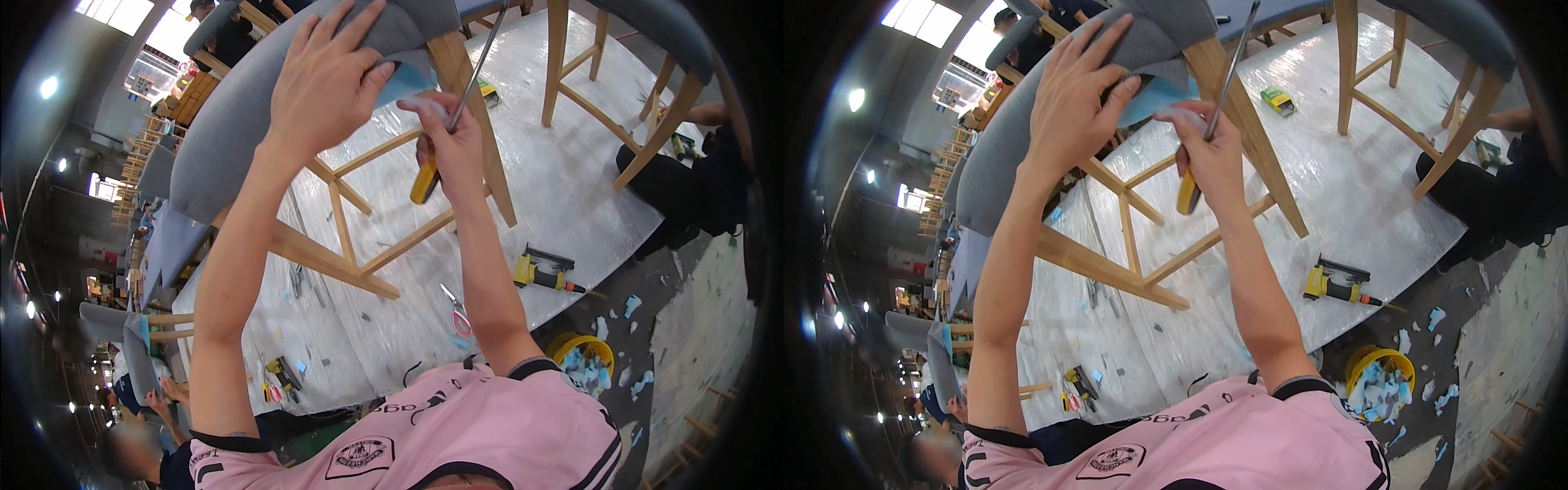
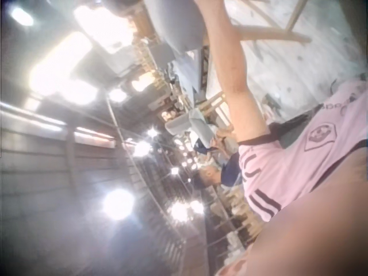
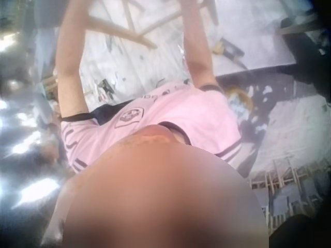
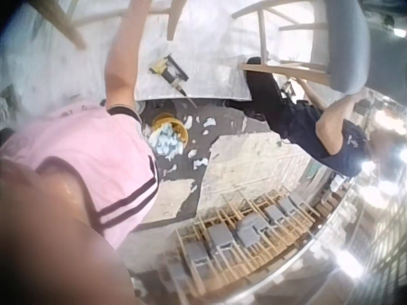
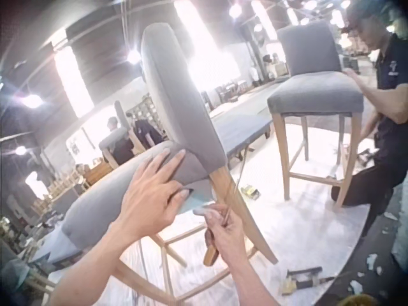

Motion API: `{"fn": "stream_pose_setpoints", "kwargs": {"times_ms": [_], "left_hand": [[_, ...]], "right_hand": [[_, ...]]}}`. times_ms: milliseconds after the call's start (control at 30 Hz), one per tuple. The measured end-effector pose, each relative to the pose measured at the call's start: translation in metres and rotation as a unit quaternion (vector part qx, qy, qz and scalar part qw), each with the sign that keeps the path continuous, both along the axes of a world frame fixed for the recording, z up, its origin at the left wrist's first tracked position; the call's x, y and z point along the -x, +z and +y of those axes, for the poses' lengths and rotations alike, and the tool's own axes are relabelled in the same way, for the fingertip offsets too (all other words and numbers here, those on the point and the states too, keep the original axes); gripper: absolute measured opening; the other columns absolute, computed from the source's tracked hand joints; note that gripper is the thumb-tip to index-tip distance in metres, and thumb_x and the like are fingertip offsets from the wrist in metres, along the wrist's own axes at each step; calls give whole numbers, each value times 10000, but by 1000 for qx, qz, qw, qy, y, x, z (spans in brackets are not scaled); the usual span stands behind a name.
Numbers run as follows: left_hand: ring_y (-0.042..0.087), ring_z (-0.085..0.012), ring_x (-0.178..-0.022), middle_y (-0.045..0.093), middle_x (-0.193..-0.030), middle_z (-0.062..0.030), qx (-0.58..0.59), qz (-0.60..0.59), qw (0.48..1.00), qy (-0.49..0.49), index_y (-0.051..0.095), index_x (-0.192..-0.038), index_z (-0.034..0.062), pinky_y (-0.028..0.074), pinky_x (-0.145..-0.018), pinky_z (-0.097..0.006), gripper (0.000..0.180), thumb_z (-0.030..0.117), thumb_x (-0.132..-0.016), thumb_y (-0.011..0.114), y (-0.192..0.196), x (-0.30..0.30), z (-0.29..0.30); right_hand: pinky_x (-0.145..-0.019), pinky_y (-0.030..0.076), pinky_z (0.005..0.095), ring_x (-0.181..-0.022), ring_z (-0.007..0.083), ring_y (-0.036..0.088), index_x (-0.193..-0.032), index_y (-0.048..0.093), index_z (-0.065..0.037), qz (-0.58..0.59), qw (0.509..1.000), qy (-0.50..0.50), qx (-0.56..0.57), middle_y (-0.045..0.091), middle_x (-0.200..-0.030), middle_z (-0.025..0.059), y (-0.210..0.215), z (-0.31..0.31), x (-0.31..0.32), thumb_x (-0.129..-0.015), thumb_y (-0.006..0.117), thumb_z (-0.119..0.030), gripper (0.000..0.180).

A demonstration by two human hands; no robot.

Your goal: The person upholsters a wooden chair by stretching and securing gray fabric over the seat. They use scissors to trim excess fabric, a staple gun to attach the fabric to the underside of the seat, and a screwdriver to adjust components. The process involves repeated folding, pulling, and stapling to achieve a tight fit.

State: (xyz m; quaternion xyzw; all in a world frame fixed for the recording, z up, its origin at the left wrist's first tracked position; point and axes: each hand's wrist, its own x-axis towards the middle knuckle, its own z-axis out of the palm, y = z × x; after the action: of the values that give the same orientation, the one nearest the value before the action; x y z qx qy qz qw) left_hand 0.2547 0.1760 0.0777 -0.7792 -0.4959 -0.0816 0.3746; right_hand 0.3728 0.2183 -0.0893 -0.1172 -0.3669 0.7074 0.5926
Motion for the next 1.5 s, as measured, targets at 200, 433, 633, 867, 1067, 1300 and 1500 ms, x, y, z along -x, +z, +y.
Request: {"fn": "stream_pose_setpoints", "kwargs": {"times_ms": [200,433,633,867,1067,1300,1500], "left_hand": [[388,-389,-1452,490,-1547,-176,55,-99,994,0,769,-889,-1,290,-1200,-508,205,190,-872,700,9,-4,-3],[398,-412,-1443,478,-1555,-185,56,-47,997,-23,766,-916,1,293,-1205,-516,191,172,-872,691,10,-2,-3],[485,-428,-1382,543,-1490,-218,0,-62,998,-4,744,-902,-20,326,-1189,-514,184,151,-872,683,2,8,6],[499,-412,-1376,587,-1454,-190,2,-64,998,-14,748,-890,-20,355,-1169,-506,188,156,-873,686,2,16,16],[482,-403,-1394,596,-1454,-159,16,-68,998,1,762,-885,-6,358,-1168,-497,180,162,-863,700,6,12,12],[463,-362,-1402,540,-1524,-119,65,-61,996,-17,790,-839,42,377,-1163,-487,122,151,-789,774,11,4,2],[470,-315,-1433,554,-1529,-58,33,-32,996,-73,808,-844,71,380,-1174,-496,146,216,-826,806,2,12,8]], "right_hand": [[-447,430,267,-494,89,550,-1085,643,2,-22,998,-38,-33,628,-700,27,29,4,28,-886,729,-61,226],[-433,441,258,-519,94,547,-1162,612,-16,-39,996,-76,8,623,-797,34,47,25,42,-845,728,-28,337],[-422,402,278,-466,98,527,-1174,528,-3,-80,992,-98,-2,645,-780,69,-11,-15,17,-1076,555,-285,300],[-428,344,225,-443,50,415,-1198,649,-23,-199,978,-36,-52,481,-570,-8,-72,-49,3,-1124,441,-400,437],[-426,359,230,-439,52,419,-1193,668,-29,-173,983,38,-39,480,-561,-13,-68,-40,13,-1102,483,-443,463],[-423,374,233,-427,72,460,-1164,673,-23,-28,991,134,8,495,-542,-7,-55,-37,40,-1099,505,-414,430],[-383,380,263,-390,121,431,-1131,566,-14,173,973,132,70,426,-565,15,-18,-61,97,-1117,455,-381,384]]}}
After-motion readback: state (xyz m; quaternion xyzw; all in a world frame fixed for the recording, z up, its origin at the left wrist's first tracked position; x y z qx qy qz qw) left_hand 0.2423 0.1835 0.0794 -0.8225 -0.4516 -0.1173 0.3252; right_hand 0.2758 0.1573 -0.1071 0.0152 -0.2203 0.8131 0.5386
